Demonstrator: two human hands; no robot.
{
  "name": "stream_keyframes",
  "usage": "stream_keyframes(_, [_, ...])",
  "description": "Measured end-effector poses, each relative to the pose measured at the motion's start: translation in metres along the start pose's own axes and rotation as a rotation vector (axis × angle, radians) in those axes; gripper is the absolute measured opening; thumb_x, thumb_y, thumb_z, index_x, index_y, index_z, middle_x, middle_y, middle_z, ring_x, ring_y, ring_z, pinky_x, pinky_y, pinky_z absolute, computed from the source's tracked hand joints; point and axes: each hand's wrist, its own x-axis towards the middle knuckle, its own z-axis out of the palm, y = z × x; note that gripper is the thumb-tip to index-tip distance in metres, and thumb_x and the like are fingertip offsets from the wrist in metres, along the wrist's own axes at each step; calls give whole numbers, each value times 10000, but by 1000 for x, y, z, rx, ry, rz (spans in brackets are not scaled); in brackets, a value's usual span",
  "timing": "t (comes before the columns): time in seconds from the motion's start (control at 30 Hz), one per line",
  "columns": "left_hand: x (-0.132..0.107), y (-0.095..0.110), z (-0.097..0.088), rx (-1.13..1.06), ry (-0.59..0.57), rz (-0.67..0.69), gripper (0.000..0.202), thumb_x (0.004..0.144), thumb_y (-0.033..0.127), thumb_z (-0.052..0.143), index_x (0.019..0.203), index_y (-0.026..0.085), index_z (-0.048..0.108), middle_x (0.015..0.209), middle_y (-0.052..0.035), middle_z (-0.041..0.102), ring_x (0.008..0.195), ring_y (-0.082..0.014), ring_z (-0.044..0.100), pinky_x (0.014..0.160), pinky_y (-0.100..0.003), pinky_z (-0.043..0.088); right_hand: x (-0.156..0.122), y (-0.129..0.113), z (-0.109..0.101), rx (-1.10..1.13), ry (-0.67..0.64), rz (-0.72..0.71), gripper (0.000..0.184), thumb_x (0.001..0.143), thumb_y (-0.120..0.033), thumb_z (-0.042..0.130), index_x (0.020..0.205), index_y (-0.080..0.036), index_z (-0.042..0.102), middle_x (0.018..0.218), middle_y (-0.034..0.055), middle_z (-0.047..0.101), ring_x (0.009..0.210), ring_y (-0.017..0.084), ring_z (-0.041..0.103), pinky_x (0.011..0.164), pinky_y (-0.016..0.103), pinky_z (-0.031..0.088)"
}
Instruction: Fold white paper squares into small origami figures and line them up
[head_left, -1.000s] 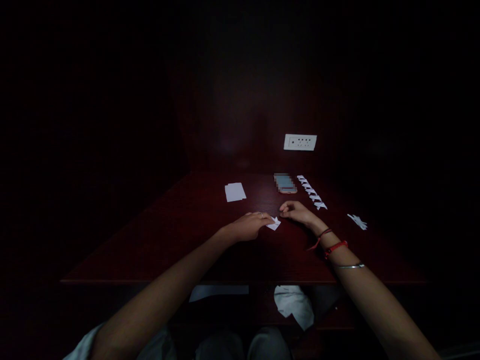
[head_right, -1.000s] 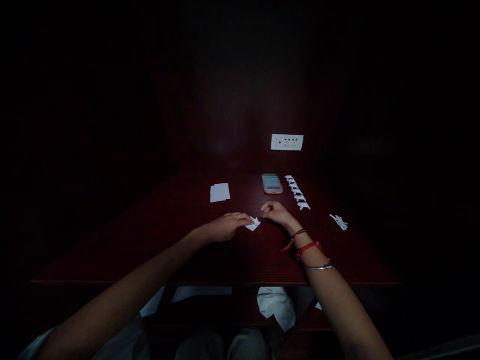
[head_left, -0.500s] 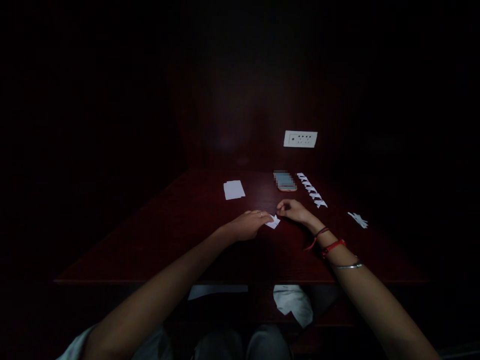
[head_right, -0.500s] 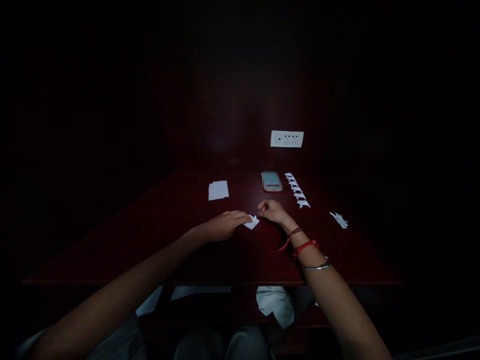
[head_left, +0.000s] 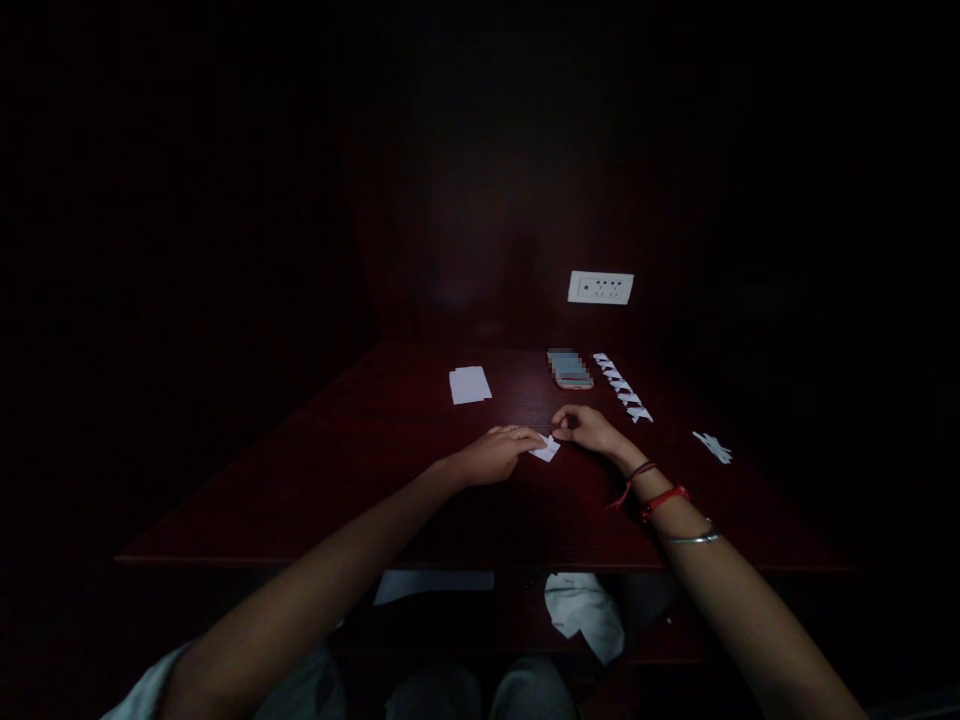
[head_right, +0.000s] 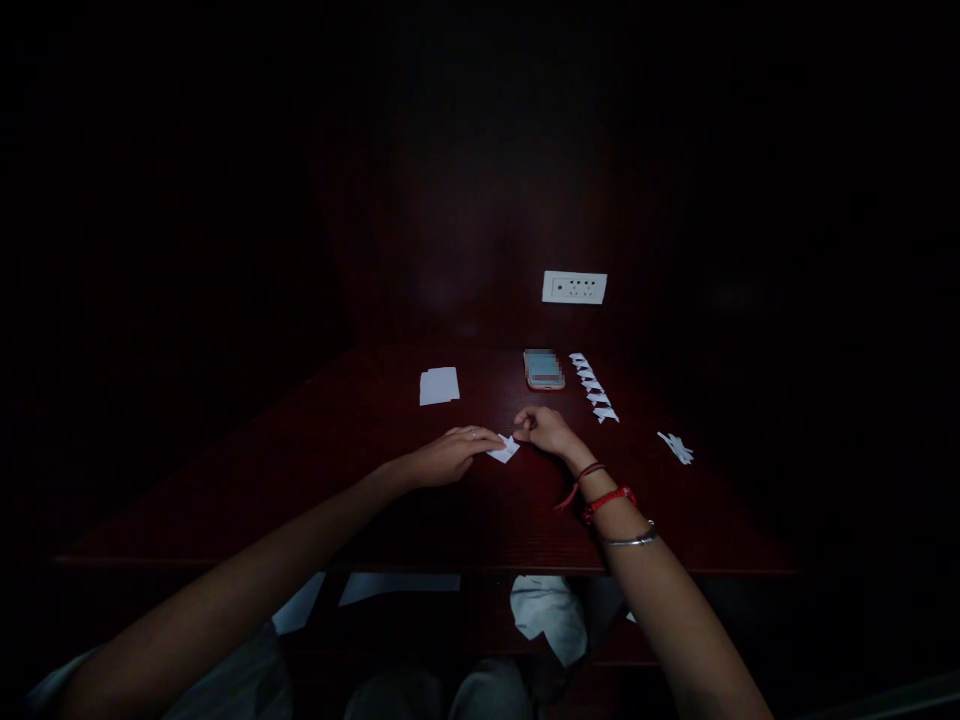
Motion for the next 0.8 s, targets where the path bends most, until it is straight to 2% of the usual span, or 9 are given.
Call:
stream_keyframes(0.13, [-2, -5, -4, -102, 61, -34, 634, 653, -11, 319, 1222, 241, 199, 1216, -23, 321, 1085, -135, 320, 888, -288, 277, -6, -6, -9, 29, -11, -115, 249, 642, -272, 548, 857, -146, 556, 741, 8, 519, 634, 89, 465, 601, 215, 376])
stream_keyframes(0.2, [-2, -7, -6, -143, 114, -36, 598, 681, 23, 349, 1225, 209, 184, 1207, -51, 314, 1078, -134, 327, 890, -279, 281, -10, -13, -12, 3, -71, -216, 257, 645, -279, 554, 872, -160, 570, 774, 18, 522, 659, 97, 466, 621, 221, 376])
stream_keyframes(0.3, [-2, -11, -9, -137, 139, -22, 461, 736, 142, 420, 1172, 186, 278, 1143, -61, 373, 1027, -137, 374, 876, -273, 295, -14, -23, -14, -38, -184, -333, 303, 624, -279, 585, 912, -185, 578, 794, 24, 521, 679, 106, 467, 638, 227, 375])
stream_keyframes(0.43, [-1, -15, -11, -26, 40, -6, 300, 768, 259, 438, 1064, 213, 416, 1037, -29, 469, 967, -146, 423, 839, -278, 308, -16, -25, -14, -116, -239, -366, 334, 605, -270, 608, 933, -212, 583, 849, 33, 520, 733, 127, 476, 673, 244, 373])
stream_keyframes(0.53, [1, -15, -12, 60, 10, 9, 241, 788, 298, 410, 1009, 223, 469, 996, -18, 505, 947, -146, 444, 824, -265, 303, -16, -25, -13, -148, -237, -388, 299, 630, -280, 589, 922, -214, 593, 876, 39, 529, 779, 140, 481, 714, 256, 362])
stream_keyframes(0.67, [4, -13, -13, 95, 44, -17, 277, 785, 315, 414, 1050, 239, 446, 1001, -16, 520, 934, -151, 464, 812, -265, 309, -15, -27, -11, -114, -201, -387, 243, 705, -312, 503, 898, -200, 601, 850, 42, 561, 773, 138, 498, 720, 252, 360])
stream_keyframes(0.8, [4, -14, -12, -108, 174, -107, 316, 782, 274, 414, 1092, 219, 396, 919, -10, 557, 855, -130, 507, 769, -241, 353, -12, -27, -5, -10, -55, -323, 262, 737, -328, 443, 890, -173, 588, 825, 39, 583, 747, 131, 510, 695, 240, 368])
